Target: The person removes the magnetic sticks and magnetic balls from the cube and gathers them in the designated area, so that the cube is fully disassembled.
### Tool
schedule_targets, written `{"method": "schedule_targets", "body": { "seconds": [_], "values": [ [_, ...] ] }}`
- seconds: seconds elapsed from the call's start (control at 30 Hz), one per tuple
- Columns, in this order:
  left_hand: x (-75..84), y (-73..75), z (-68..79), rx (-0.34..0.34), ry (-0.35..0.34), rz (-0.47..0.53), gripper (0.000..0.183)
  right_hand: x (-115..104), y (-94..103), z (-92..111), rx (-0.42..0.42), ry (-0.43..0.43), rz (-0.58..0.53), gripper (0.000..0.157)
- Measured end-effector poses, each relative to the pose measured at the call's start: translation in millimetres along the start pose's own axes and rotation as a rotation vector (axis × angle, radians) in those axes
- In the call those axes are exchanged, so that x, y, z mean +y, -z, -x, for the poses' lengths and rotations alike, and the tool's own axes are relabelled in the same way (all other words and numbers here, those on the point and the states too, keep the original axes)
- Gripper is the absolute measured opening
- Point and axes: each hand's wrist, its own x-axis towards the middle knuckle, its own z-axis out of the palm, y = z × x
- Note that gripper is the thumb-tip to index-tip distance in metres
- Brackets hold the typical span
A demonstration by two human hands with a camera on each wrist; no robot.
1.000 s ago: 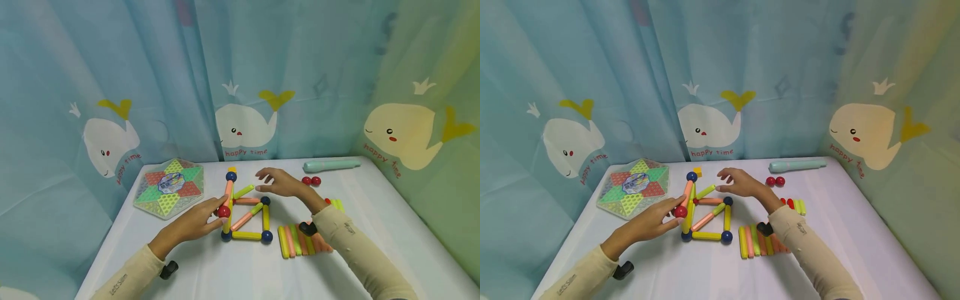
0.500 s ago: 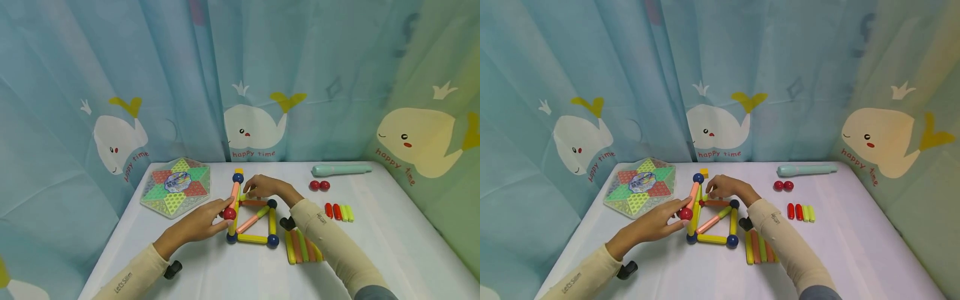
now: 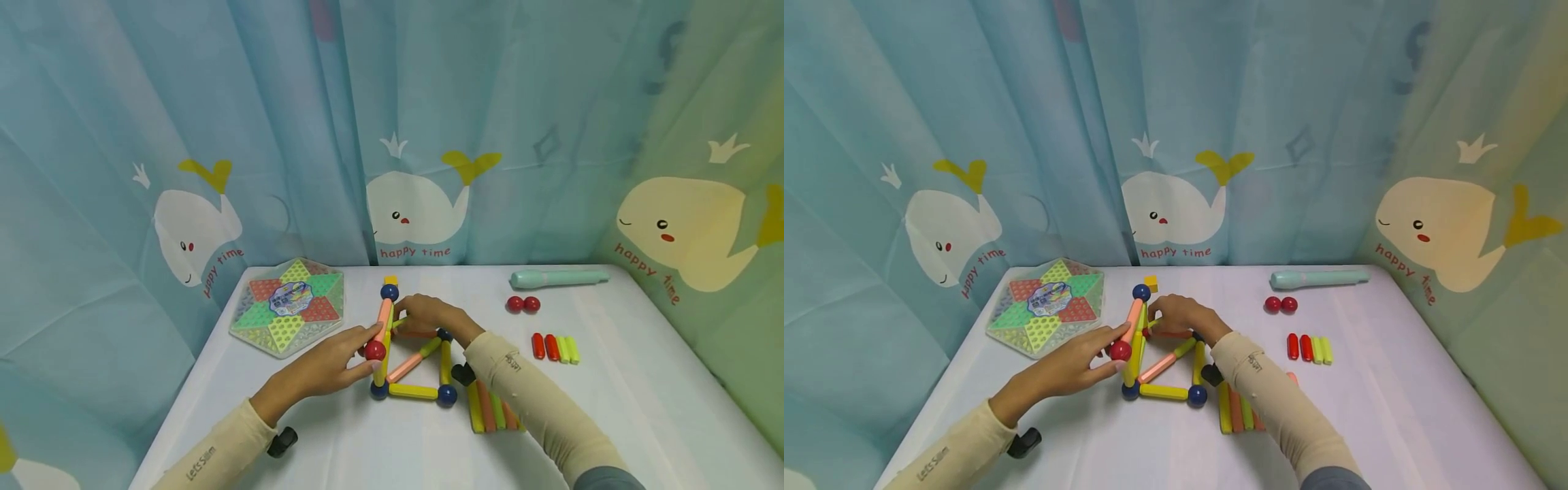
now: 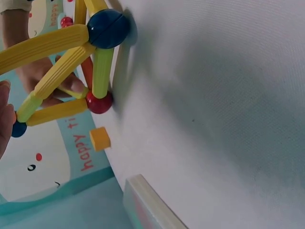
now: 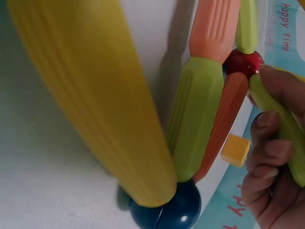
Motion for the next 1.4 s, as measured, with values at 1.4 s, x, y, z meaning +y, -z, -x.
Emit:
{"method": "schedule_targets", "body": {
  "seconds": [1.4],
  "values": [
    [6.1, 0.4, 6.6, 0.035, 0.009, -0.001, 0.066, 149.9, -44.1, 253.4, 0.273, -0.118, -0.321, 0.052]
  ]
}}
